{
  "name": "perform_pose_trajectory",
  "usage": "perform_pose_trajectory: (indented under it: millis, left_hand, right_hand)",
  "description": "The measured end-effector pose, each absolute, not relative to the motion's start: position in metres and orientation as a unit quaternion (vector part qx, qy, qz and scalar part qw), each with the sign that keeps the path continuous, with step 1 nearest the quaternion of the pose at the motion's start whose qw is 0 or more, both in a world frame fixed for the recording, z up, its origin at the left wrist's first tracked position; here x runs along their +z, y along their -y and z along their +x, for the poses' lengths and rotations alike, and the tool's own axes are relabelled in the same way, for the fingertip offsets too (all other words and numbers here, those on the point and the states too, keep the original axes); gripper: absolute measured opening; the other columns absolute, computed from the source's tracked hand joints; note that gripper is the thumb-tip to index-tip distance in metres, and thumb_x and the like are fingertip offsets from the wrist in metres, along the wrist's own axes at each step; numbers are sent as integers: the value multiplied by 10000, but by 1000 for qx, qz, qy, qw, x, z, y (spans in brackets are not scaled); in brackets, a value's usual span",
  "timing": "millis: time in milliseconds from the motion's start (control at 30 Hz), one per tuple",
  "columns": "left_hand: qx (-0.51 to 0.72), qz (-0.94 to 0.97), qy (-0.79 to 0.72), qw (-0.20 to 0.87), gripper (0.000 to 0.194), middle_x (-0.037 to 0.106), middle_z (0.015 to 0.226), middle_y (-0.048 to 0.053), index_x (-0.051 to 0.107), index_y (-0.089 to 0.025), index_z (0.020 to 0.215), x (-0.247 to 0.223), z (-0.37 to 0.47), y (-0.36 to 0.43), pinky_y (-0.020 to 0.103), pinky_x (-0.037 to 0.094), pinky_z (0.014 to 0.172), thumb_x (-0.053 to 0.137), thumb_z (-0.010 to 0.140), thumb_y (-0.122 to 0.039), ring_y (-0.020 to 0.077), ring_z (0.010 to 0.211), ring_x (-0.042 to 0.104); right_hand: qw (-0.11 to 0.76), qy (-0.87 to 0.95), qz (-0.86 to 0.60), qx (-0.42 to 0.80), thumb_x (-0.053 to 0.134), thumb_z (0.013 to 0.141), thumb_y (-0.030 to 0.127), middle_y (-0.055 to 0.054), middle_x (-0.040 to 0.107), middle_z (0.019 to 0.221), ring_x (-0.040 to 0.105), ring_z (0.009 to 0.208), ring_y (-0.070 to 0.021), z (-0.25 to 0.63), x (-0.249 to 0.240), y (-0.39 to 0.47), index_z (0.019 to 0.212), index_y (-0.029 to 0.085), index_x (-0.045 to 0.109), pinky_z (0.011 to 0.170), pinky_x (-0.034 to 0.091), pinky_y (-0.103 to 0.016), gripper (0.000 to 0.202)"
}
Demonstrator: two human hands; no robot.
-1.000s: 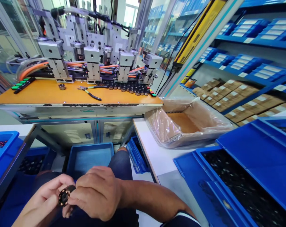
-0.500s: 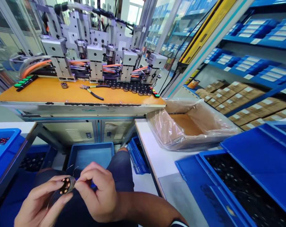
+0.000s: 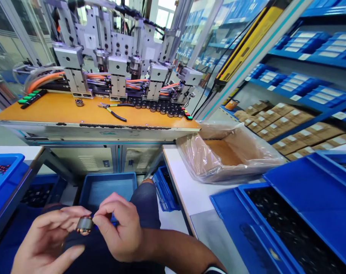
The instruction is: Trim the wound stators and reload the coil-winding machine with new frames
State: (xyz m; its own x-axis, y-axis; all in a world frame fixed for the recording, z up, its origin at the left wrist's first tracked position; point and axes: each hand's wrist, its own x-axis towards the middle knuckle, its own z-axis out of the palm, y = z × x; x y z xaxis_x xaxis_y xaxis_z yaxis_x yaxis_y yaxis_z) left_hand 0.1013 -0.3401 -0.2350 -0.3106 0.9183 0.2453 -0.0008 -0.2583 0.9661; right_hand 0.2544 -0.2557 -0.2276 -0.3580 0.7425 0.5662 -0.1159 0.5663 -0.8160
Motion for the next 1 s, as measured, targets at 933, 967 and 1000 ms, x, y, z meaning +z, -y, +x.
perform_pose_trajectory:
  millis: [933, 967, 1000]
  left_hand:
    - [547, 277, -436, 659, 252, 672, 644, -36, 598, -222, 859, -216, 107, 328, 178, 464, 480, 796, 753, -335, 105, 504, 627]
    - [567, 271, -451, 635, 256, 690, 708, -30, 598, -214, 805, -214, 108, 329, 188, 487, 499, 824, 719, -300, 102, 516, 632]
    - [585, 268, -458, 613, 270, 706, 786, -22, 593, -202, 745, -214, 108, 330, 201, 515, 535, 850, 679, -254, 99, 539, 641]
  right_hand:
    - [489, 857, -93, 135, 535, 950, 138, -57, 662, 728, 611, 658, -118, 272, -197, 237, 836, 100, 638, 634, 521, -240, 158]
    - [489, 852, -116, 146, 535, 948, 128, -56, 663, 734, 615, 671, -118, 272, -196, 238, 842, 103, 636, 644, 519, -240, 148]
    - [489, 847, -133, 161, 534, 946, 123, -54, 662, 736, 617, 679, -117, 271, -195, 240, 847, 108, 634, 650, 518, -235, 141]
